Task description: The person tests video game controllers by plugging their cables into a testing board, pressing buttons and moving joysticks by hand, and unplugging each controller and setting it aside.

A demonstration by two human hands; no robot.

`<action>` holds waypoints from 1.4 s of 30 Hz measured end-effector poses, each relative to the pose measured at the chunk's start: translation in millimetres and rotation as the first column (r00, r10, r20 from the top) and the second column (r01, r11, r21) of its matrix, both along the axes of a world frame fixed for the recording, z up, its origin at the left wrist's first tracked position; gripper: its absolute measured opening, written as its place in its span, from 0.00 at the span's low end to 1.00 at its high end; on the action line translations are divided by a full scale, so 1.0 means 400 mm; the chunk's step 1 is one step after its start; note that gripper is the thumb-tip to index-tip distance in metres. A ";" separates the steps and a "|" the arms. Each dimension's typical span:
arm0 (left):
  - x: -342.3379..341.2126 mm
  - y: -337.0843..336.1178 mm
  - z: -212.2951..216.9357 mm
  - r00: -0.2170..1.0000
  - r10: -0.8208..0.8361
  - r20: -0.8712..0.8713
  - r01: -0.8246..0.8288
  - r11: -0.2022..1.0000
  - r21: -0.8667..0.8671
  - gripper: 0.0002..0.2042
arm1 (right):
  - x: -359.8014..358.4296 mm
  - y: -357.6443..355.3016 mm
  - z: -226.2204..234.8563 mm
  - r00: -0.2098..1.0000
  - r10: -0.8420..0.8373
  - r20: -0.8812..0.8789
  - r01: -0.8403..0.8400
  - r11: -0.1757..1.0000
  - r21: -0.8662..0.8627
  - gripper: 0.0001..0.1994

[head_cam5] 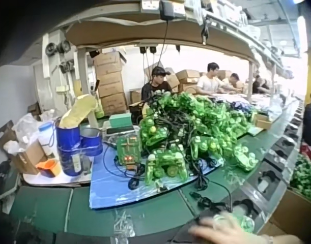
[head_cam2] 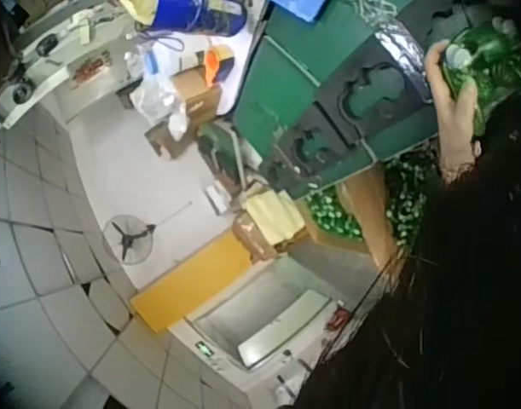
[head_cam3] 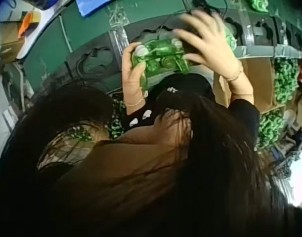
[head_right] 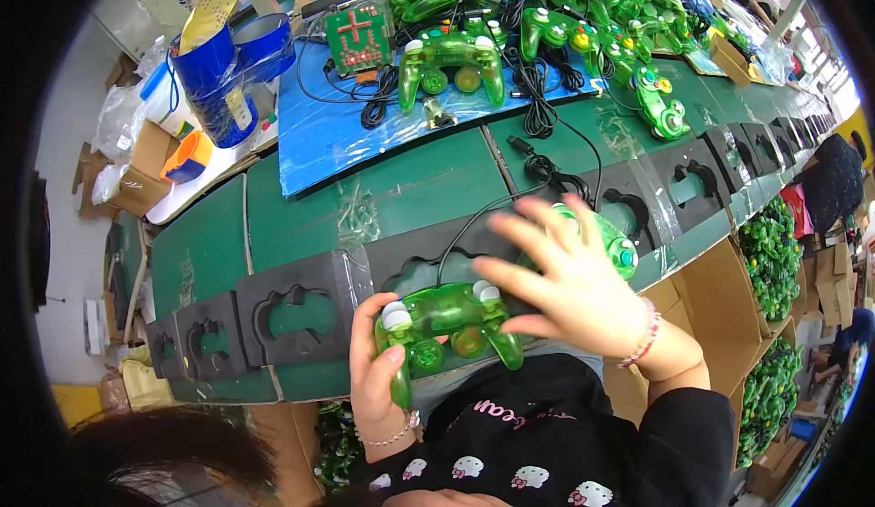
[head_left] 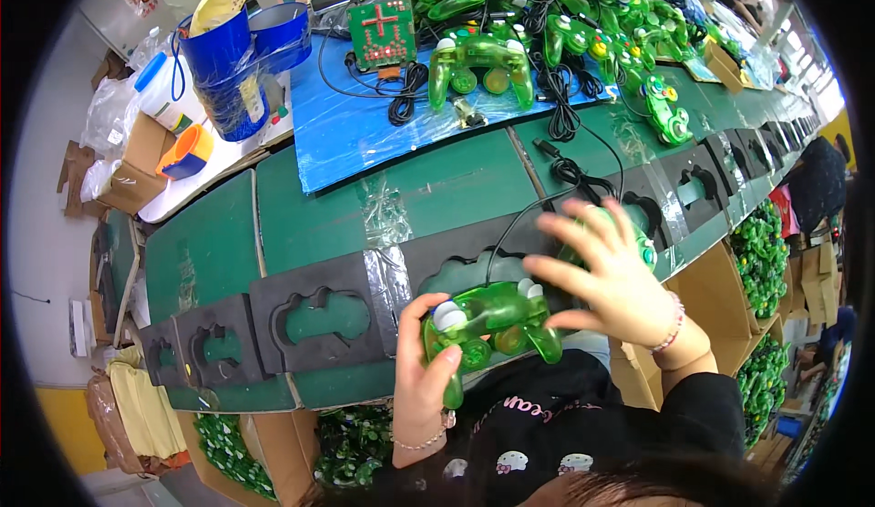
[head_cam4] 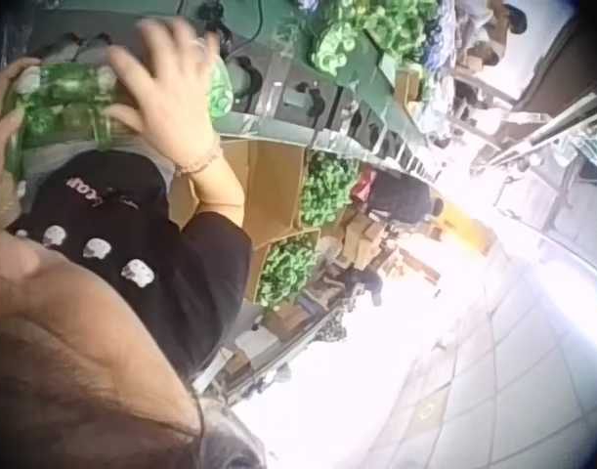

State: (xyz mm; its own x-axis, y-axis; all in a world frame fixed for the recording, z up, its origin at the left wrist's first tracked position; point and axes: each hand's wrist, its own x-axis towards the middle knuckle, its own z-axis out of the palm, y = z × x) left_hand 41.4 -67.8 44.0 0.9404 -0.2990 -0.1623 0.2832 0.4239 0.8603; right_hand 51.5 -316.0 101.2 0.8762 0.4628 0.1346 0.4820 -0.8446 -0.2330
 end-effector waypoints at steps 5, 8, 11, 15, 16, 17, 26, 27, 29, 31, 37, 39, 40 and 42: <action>0.003 0.033 -0.022 0.988 0.076 -0.137 -0.122 0.922 -0.369 0.32 | -0.016 -0.095 -0.029 0.955 -0.285 -0.075 0.278 0.956 -0.098 0.37; 0.012 0.047 -0.021 0.983 0.160 -0.087 -0.182 0.857 -0.481 0.34 | -0.005 -0.143 -0.036 0.918 -0.397 -0.008 0.388 0.901 -0.195 0.38; 0.007 0.043 -0.018 0.996 0.083 -0.032 -0.086 0.807 -0.585 0.34 | 0.003 -0.162 -0.007 0.898 -0.439 0.016 0.428 0.866 -0.259 0.34; -0.018 0.012 -0.015 0.999 -0.034 0.006 0.031 0.830 -0.556 0.34 | 0.031 -0.111 0.041 0.999 -0.025 -0.031 0.027 0.996 0.080 0.30; -0.022 0.009 -0.012 0.993 -0.102 0.063 0.120 0.835 -0.537 0.32 | 0.049 -0.082 0.040 1.000 -0.021 -0.023 0.024 0.988 0.152 0.27; -0.032 -0.001 -0.007 0.983 -0.149 0.104 0.182 0.812 -0.554 0.31 | 0.070 -0.052 0.035 1.000 -0.010 -0.009 0.012 0.976 0.217 0.25; -0.058 0.002 0.019 0.901 -0.382 0.204 0.433 0.808 -0.400 0.28 | 0.348 0.049 -0.081 0.929 -0.096 -0.356 0.024 0.979 -0.201 0.23; -0.059 0.004 0.016 0.895 -0.395 0.207 0.446 0.785 -0.430 0.28 | 0.364 0.052 -0.096 0.937 -0.058 -0.343 0.017 0.993 -0.121 0.23; -0.058 0.012 0.010 0.879 -0.414 0.237 0.477 0.773 -0.419 0.27 | 0.386 0.065 -0.126 0.936 -0.083 -0.342 0.047 0.993 -0.112 0.20; -0.056 0.021 0.004 0.862 -0.424 0.276 0.504 0.771 -0.388 0.27 | 0.395 0.067 -0.148 0.928 -0.115 -0.353 0.089 0.992 -0.089 0.18; -0.044 0.044 -0.017 0.937 -0.314 0.153 0.346 0.776 -0.528 0.30 | 0.402 0.021 -0.145 0.998 -0.026 -0.050 0.039 0.963 0.266 0.15; -0.035 0.045 -0.026 0.962 -0.251 0.111 0.273 0.834 -0.480 0.30 | 0.409 0.012 -0.137 0.991 -0.133 0.008 0.123 0.937 0.326 0.17; -0.031 0.043 -0.031 0.967 -0.233 0.105 0.255 0.850 -0.461 0.30 | 0.414 0.011 -0.136 0.984 -0.177 -0.015 0.172 0.927 0.333 0.19; -0.026 0.039 -0.039 0.980 -0.188 0.071 0.200 0.884 -0.422 0.30 | 0.418 0.010 -0.134 0.991 -0.134 -0.030 0.136 0.944 0.301 0.19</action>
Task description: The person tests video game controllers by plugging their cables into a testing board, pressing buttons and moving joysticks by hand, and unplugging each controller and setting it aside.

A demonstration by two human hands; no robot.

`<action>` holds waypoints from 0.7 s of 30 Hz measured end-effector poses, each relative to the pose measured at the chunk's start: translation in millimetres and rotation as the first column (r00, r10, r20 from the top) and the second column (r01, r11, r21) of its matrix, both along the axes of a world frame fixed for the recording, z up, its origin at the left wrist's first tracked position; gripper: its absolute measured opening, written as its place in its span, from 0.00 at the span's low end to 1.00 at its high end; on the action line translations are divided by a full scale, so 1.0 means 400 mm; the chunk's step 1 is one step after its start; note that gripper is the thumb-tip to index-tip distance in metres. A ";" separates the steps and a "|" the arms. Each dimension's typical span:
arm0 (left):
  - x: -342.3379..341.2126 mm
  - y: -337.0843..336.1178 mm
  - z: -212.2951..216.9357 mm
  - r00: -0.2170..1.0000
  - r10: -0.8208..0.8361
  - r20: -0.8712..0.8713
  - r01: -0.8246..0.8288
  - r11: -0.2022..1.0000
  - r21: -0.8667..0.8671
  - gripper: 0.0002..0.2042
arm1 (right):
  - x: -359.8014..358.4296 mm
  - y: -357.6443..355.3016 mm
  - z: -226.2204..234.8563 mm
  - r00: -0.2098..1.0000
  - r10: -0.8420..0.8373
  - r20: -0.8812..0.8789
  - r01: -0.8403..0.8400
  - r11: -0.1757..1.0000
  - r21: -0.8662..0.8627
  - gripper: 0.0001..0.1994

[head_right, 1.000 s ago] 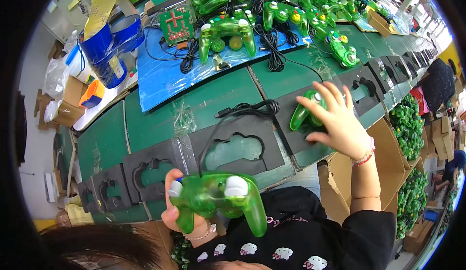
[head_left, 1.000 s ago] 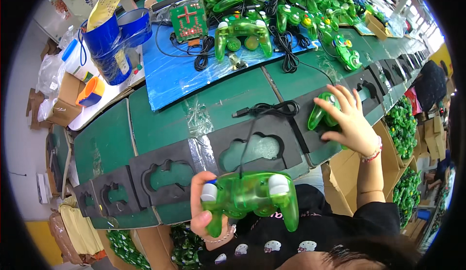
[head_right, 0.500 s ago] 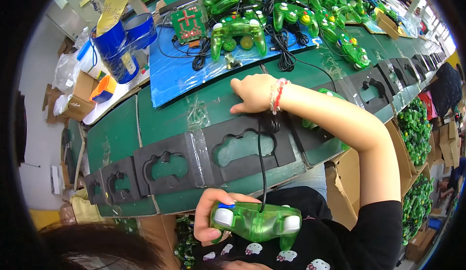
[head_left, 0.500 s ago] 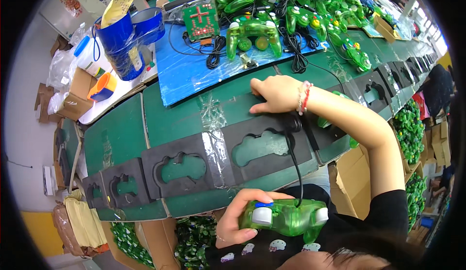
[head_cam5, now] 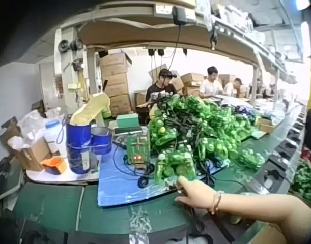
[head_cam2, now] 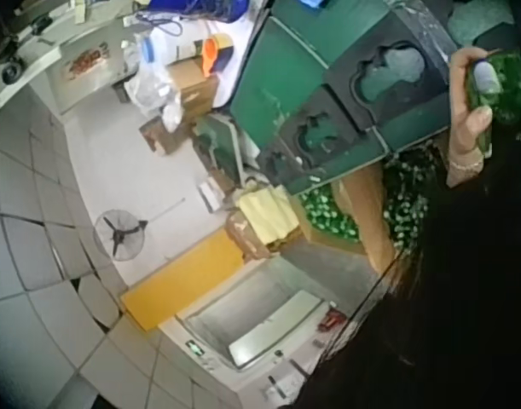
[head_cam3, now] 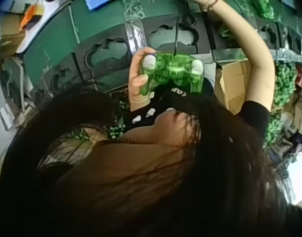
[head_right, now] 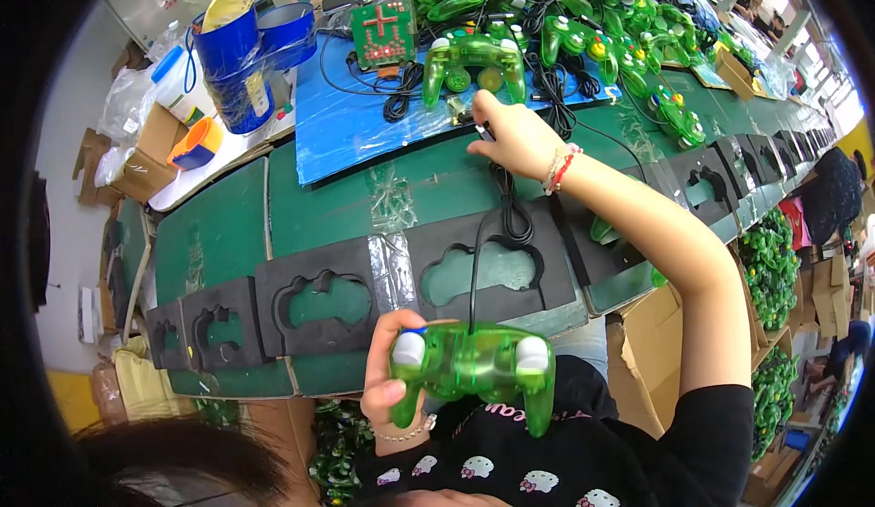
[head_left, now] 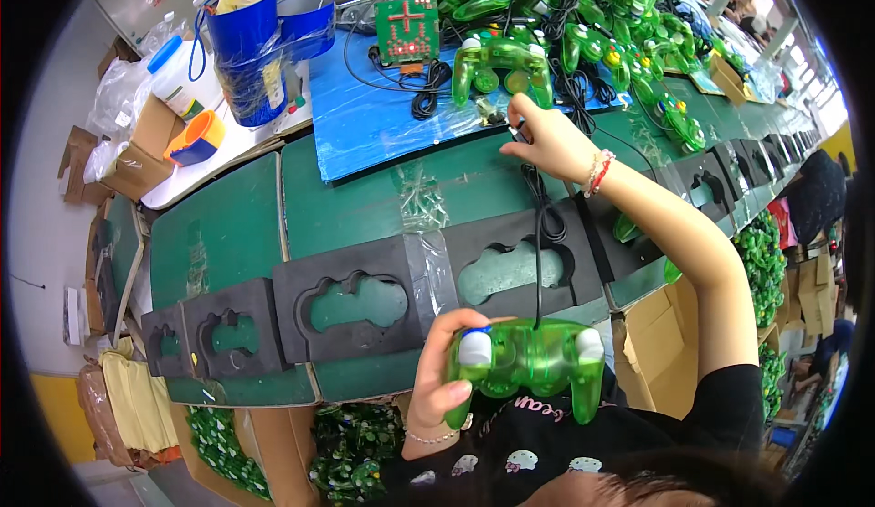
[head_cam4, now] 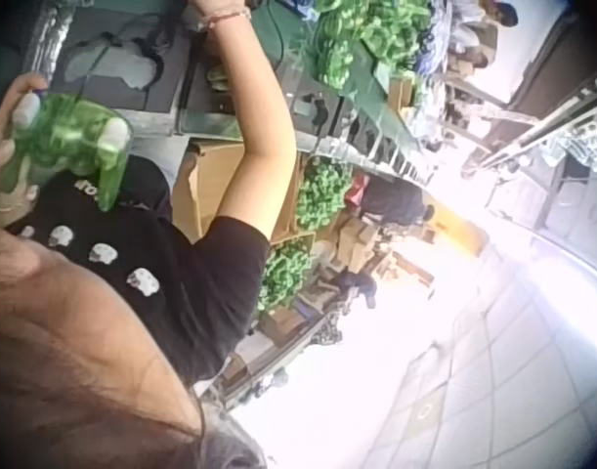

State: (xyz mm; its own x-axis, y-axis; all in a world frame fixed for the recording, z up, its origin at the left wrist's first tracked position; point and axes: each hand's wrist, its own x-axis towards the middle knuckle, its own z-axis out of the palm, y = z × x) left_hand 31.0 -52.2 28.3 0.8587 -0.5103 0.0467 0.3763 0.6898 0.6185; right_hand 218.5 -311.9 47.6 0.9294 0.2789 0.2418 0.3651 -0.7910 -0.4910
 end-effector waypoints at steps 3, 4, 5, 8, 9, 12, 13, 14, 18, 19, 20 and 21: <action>0.005 -0.005 -0.008 0.995 0.089 -0.033 -0.086 0.991 0.098 0.32 | 0.002 -0.003 -0.003 0.983 0.099 -0.155 -0.105 0.994 -0.030 0.17; 0.005 -0.006 -0.009 0.994 0.102 -0.044 -0.095 0.985 0.144 0.32 | 0.003 -0.006 -0.004 0.960 0.090 -0.267 -0.109 0.992 -0.059 0.17; 0.005 -0.006 -0.010 0.991 0.118 -0.064 -0.106 0.981 0.161 0.32 | 0.002 -0.012 -0.004 0.924 0.075 -0.376 -0.116 0.989 -0.088 0.16; 0.007 -0.004 -0.011 0.988 0.130 -0.080 -0.114 0.977 0.180 0.32 | 0.012 -0.018 -0.008 0.989 0.100 -0.111 -0.100 0.995 0.005 0.14; 0.008 -0.004 -0.011 0.989 0.124 -0.079 -0.108 0.977 0.185 0.32 | 0.014 -0.019 -0.011 0.994 0.106 -0.001 -0.106 0.994 0.022 0.14; 0.009 -0.007 -0.010 0.993 0.108 -0.049 -0.094 0.968 0.232 0.31 | 0.012 -0.015 -0.015 0.997 0.073 -0.029 -0.074 0.997 -0.008 0.13; 0.009 -0.008 -0.010 0.994 0.104 -0.035 -0.092 0.964 0.249 0.31 | 0.009 -0.011 -0.017 0.997 0.073 -0.019 -0.073 0.997 -0.010 0.13; 0.010 -0.011 -0.011 0.993 0.109 -0.037 -0.097 0.965 0.243 0.31 | 0.006 -0.008 -0.019 0.998 0.032 -0.044 -0.032 0.999 0.007 0.12; 0.011 -0.019 -0.011 0.994 0.101 -0.033 -0.090 0.968 0.236 0.31 | 0.003 -0.002 -0.022 0.998 -0.033 -0.049 0.036 0.997 0.068 0.13; 0.012 -0.021 -0.012 0.994 0.103 -0.026 -0.094 0.966 0.243 0.31 | 0.005 -0.004 -0.025 0.998 -0.025 -0.058 0.030 0.997 0.077 0.13; 0.012 -0.023 -0.011 0.995 0.094 -0.025 -0.085 0.962 0.258 0.31 | 0.009 -0.009 -0.027 0.999 -0.042 -0.034 0.044 0.998 0.047 0.14; 0.012 -0.026 -0.012 0.994 0.107 -0.015 -0.100 0.964 0.247 0.31 | 0.014 -0.015 -0.030 0.998 -0.053 -0.042 0.054 0.998 0.020 0.15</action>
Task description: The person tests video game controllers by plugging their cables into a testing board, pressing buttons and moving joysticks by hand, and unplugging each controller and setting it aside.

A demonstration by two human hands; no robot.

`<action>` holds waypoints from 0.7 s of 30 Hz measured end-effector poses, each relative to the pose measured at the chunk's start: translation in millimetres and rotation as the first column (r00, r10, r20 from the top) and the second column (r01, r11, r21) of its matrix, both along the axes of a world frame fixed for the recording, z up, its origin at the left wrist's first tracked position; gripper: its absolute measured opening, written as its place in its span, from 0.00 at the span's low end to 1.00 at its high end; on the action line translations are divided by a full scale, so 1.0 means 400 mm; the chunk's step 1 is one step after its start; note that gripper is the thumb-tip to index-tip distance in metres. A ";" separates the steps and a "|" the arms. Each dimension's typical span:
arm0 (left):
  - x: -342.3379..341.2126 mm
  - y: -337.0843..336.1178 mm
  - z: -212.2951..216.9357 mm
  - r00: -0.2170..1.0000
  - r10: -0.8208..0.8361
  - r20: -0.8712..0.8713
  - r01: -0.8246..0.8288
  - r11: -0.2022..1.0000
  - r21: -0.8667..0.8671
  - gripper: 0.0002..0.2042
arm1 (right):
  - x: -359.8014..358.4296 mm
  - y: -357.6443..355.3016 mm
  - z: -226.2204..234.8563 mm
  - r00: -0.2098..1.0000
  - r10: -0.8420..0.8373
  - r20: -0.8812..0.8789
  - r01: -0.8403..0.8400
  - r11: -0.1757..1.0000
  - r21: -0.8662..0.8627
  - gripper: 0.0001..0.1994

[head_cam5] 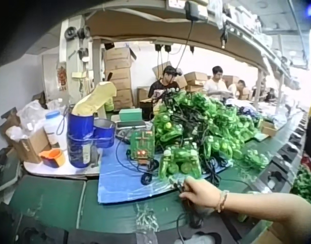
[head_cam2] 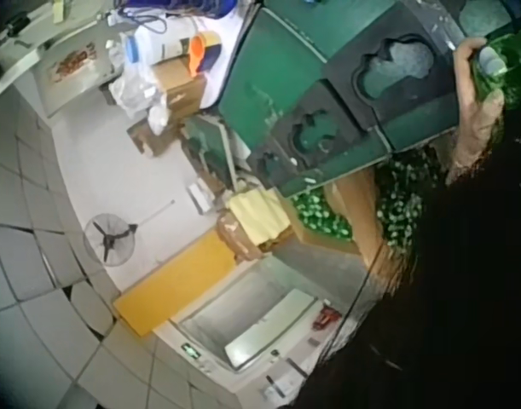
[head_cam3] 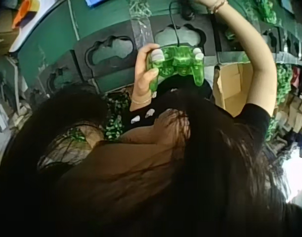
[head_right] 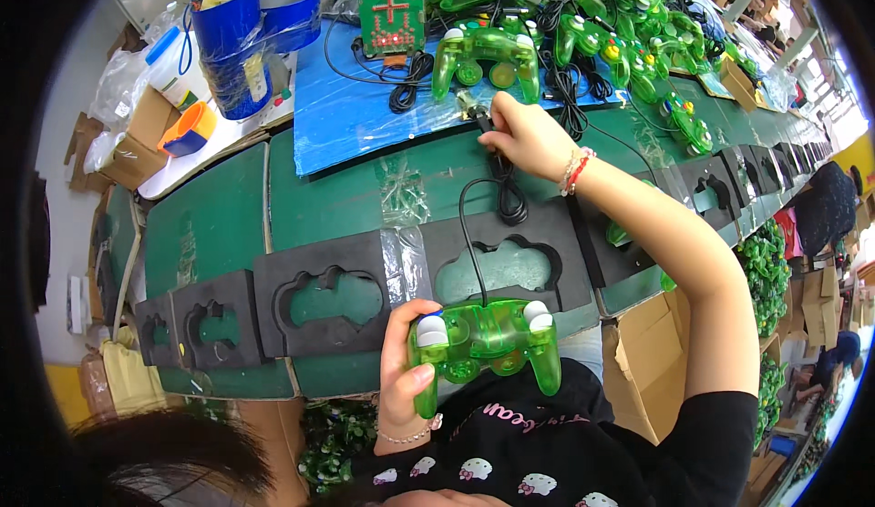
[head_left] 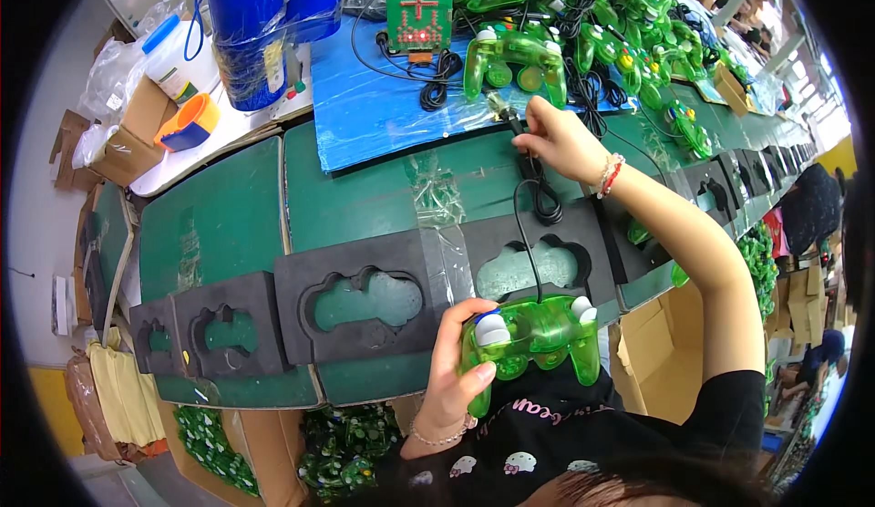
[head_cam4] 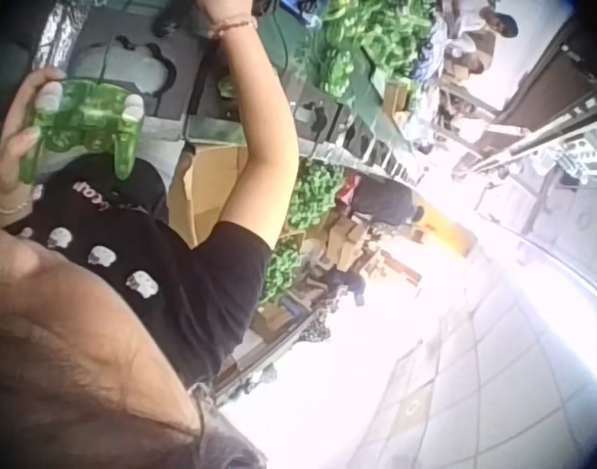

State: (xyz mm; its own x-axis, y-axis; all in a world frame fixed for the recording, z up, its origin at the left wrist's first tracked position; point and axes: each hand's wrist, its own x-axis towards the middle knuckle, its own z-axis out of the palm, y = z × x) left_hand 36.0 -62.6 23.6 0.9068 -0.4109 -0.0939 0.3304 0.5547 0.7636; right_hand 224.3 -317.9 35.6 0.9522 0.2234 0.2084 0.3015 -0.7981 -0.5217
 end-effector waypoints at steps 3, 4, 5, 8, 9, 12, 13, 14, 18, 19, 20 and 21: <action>0.001 -0.011 0.002 1.000 0.006 -0.004 -0.006 1.000 -0.004 0.31 | 0.017 -0.018 -0.014 0.999 -0.032 0.021 0.033 0.998 -0.054 0.18; 0.001 -0.016 0.003 1.000 0.018 -0.009 -0.018 1.000 -0.008 0.31 | 0.021 -0.022 -0.016 0.998 -0.012 0.066 0.015 0.999 -0.044 0.18; 0.001 -0.022 0.005 0.999 0.033 -0.012 -0.033 0.999 -0.013 0.31 | 0.025 -0.023 -0.015 0.998 -0.031 0.048 0.031 0.999 -0.010 0.19; -0.001 -0.036 0.012 0.995 0.097 -0.034 -0.098 0.995 -0.034 0.31 | 0.009 -0.013 0.021 0.984 -0.147 0.098 0.158 0.981 -0.116 0.19; -0.002 -0.036 0.016 0.990 0.137 -0.039 -0.138 0.990 -0.022 0.32 | -0.004 -0.003 0.046 0.980 -0.131 0.148 0.149 0.981 -0.122 0.18; 0.000 -0.025 0.025 0.957 0.291 0.014 -0.289 0.955 -0.064 0.33 | -0.098 0.030 0.127 0.997 -0.069 0.033 0.060 0.973 0.223 0.17; -0.002 -0.019 0.028 0.944 0.329 -0.024 -0.330 0.939 -0.097 0.33 | -0.158 0.041 0.148 0.991 0.013 -0.136 0.042 0.920 0.390 0.16; 0.004 -0.014 0.028 0.931 0.364 -0.011 -0.364 0.927 -0.094 0.33 | -0.222 0.048 0.165 0.956 0.187 -0.225 -0.023 0.814 0.580 0.17; 0.013 -0.020 0.031 0.914 0.371 0.167 -0.397 0.904 0.162 0.33 | -0.384 0.062 0.143 0.868 0.450 -0.211 -0.304 0.816 0.491 0.27; 0.014 -0.031 0.031 0.897 0.344 0.277 -0.391 0.910 0.139 0.31 | -0.403 0.067 0.124 0.890 0.352 -0.291 -0.155 0.832 0.533 0.29; 0.013 -0.046 0.035 0.869 0.270 0.415 -0.354 0.925 0.139 0.30 | -0.423 0.069 0.110 0.946 0.254 -0.201 -0.141 0.881 0.451 0.30; 0.015 -0.064 0.036 0.833 0.244 0.497 -0.387 0.898 0.208 0.29 | -0.439 0.073 0.099 0.982 0.159 -0.098 -0.112 0.923 0.369 0.31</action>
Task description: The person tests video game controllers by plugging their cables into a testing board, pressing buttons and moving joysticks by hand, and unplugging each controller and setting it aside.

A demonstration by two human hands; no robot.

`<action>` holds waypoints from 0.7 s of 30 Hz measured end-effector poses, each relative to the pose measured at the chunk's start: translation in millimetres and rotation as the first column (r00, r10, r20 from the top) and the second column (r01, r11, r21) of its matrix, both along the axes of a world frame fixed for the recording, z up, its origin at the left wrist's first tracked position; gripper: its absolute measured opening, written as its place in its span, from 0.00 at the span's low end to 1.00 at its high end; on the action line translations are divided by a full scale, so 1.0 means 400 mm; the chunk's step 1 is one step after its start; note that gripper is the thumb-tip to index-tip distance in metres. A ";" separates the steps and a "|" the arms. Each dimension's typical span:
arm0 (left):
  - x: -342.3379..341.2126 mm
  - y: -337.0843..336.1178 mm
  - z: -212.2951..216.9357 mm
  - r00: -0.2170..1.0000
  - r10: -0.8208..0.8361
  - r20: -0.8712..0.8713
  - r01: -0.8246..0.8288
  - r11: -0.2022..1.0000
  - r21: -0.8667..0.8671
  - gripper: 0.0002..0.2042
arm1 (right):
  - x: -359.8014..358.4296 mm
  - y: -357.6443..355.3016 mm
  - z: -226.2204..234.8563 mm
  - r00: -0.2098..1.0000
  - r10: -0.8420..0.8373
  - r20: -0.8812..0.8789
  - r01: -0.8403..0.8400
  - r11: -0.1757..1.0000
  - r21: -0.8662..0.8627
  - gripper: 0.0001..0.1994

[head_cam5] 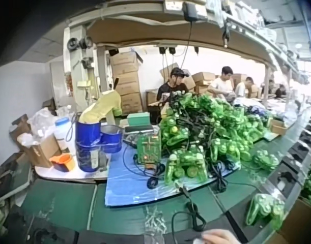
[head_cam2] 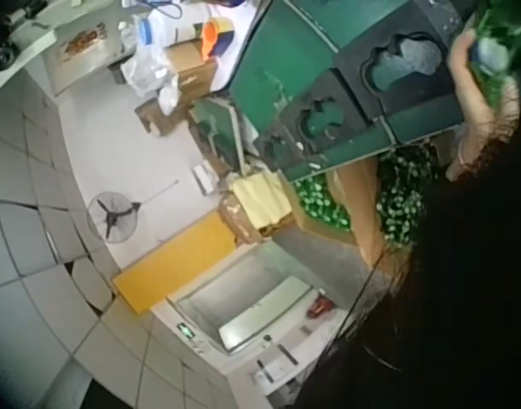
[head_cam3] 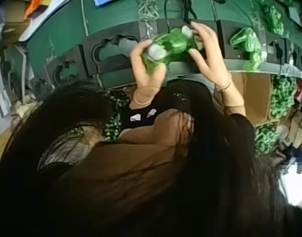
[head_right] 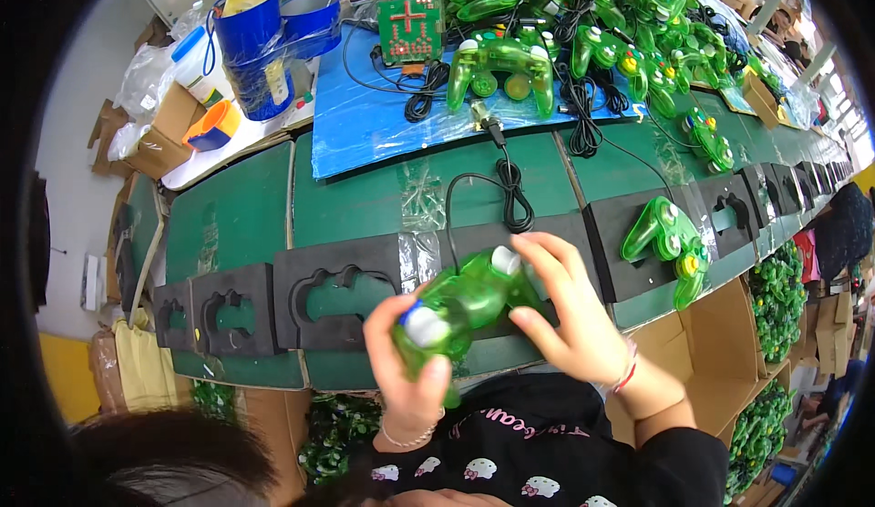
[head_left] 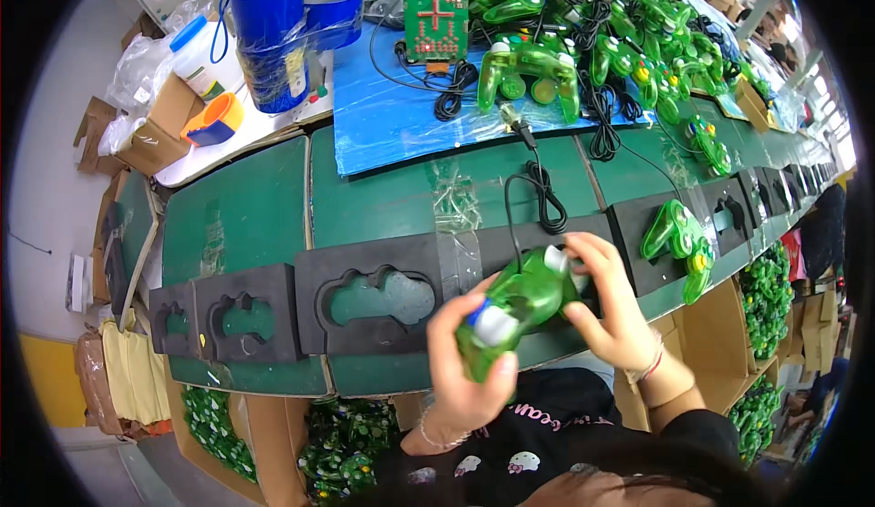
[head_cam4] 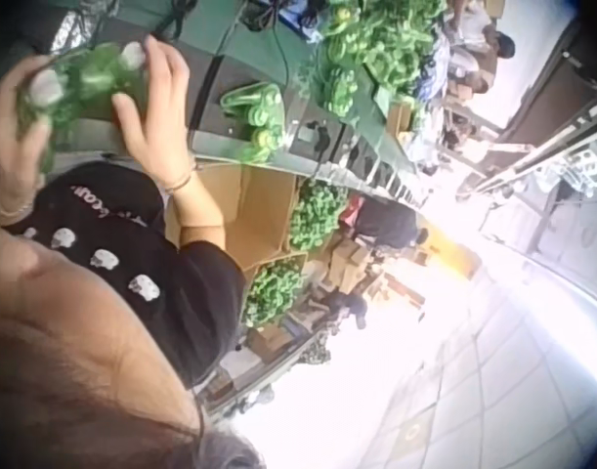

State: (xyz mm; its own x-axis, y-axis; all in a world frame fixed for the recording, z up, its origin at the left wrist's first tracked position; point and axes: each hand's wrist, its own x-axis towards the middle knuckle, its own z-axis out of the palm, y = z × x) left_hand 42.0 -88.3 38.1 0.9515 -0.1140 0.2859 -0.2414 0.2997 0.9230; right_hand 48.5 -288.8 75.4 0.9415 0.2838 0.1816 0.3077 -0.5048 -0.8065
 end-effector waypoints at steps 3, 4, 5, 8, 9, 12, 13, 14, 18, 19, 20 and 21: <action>0.002 -0.054 0.014 0.970 0.034 0.240 -0.070 0.987 0.144 0.28 | -0.039 0.019 -0.016 0.987 0.089 0.131 -0.105 0.987 0.120 0.47; -0.009 -0.072 0.025 0.934 -0.018 0.358 -0.085 0.959 0.272 0.30 | -0.055 0.036 -0.022 0.993 0.099 0.070 -0.112 0.969 0.220 0.53; -0.013 -0.088 0.032 0.904 -0.052 0.425 -0.120 0.922 0.368 0.33 | -0.070 0.053 -0.027 0.989 0.119 0.085 -0.141 0.925 0.352 0.59; -0.016 -0.089 0.050 0.871 -0.308 0.383 0.238 0.946 0.221 0.35 | -0.076 0.049 -0.047 0.985 0.085 -0.148 0.054 0.669 0.741 0.54; -0.012 -0.082 0.052 0.859 -0.349 0.374 0.287 0.934 0.211 0.34 | -0.073 0.038 -0.054 0.965 0.066 -0.256 0.163 0.613 0.773 0.48; 0.014 -0.055 0.040 0.875 -0.056 0.481 -0.256 0.790 0.557 0.34 | -0.054 0.005 -0.074 0.921 0.198 -0.334 0.260 0.325 0.909 0.40; 0.031 -0.048 0.032 0.876 0.093 0.473 -0.381 0.734 0.562 0.34 | -0.040 -0.007 -0.077 0.934 0.250 -0.256 0.206 0.208 0.956 0.38; 0.037 -0.041 0.026 0.955 0.127 0.268 -0.261 0.790 0.555 0.35 | -0.040 -0.010 -0.080 0.937 0.231 -0.260 0.236 0.126 0.963 0.38; 0.053 -0.036 0.014 0.991 -0.075 -0.114 0.082 0.995 0.061 0.36 | -0.012 -0.016 -0.087 0.963 0.102 -0.250 0.155 0.550 0.821 0.40; 0.051 -0.033 0.017 0.989 -0.060 -0.139 0.065 0.997 0.034 0.37 | -0.004 -0.019 -0.087 0.967 -0.097 -0.236 0.233 0.711 0.664 0.37; 0.051 -0.033 0.019 0.964 -0.144 -0.223 0.132 0.989 -0.065 0.38 | -0.001 -0.016 -0.089 0.948 -0.082 -0.308 0.269 0.726 0.633 0.35; 0.051 -0.032 0.021 0.959 -0.180 -0.219 0.162 0.982 -0.098 0.39 | 0.002 -0.019 -0.091 0.914 -0.082 -0.397 0.331 0.715 0.616 0.34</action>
State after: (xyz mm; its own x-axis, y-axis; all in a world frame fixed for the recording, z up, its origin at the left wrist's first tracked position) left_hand 62.5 -101.2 46.5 0.9604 -0.2667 0.0808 0.0315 0.3919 0.9194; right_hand 49.4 -296.3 39.0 0.9972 -0.0003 -0.0753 -0.0741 0.1739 -0.9820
